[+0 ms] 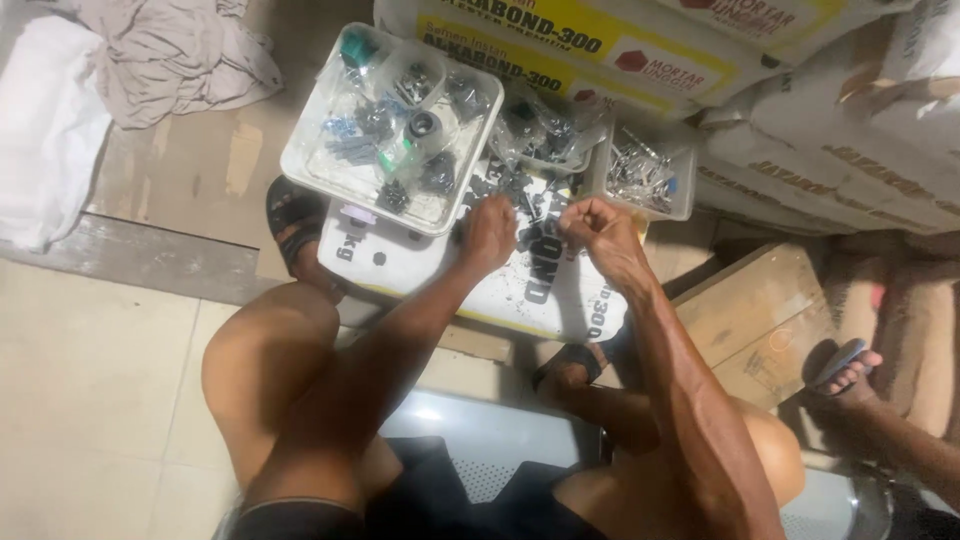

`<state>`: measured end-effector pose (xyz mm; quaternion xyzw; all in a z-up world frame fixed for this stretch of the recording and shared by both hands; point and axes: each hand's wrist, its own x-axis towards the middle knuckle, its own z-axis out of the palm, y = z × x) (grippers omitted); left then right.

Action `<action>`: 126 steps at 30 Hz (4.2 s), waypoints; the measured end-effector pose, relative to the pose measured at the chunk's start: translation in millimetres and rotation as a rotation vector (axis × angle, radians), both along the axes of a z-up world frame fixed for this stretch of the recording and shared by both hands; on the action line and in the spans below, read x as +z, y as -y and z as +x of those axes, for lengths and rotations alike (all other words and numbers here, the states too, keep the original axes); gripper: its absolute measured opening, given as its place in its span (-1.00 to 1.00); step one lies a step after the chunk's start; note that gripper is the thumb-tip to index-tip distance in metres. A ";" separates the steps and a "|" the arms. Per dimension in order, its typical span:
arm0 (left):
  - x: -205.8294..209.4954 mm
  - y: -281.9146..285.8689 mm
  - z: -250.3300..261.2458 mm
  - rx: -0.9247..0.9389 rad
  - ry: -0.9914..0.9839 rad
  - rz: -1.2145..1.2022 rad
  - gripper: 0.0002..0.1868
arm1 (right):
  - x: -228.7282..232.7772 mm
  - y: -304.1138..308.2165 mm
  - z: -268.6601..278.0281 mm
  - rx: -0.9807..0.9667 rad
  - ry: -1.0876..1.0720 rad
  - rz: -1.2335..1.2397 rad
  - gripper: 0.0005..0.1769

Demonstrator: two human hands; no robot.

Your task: Sorting small metal hardware components into plastic storage bins

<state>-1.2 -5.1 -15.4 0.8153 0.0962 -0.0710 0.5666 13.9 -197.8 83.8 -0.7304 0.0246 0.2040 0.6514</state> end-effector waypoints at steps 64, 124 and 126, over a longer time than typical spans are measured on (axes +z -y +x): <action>35.6 33.6 41.9 0.073 0.055 -0.328 -0.88 | 23.9 -11.3 14.5 0.076 0.193 0.033 -0.67; 139.2 2.3 6.4 0.188 -0.024 -0.661 -0.81 | 107.3 -34.3 -31.4 -0.003 0.404 -0.120 -0.69; 138.0 2.3 4.5 0.224 -0.074 -0.682 -0.77 | 110.7 -36.9 -28.3 0.031 0.391 -0.144 -0.71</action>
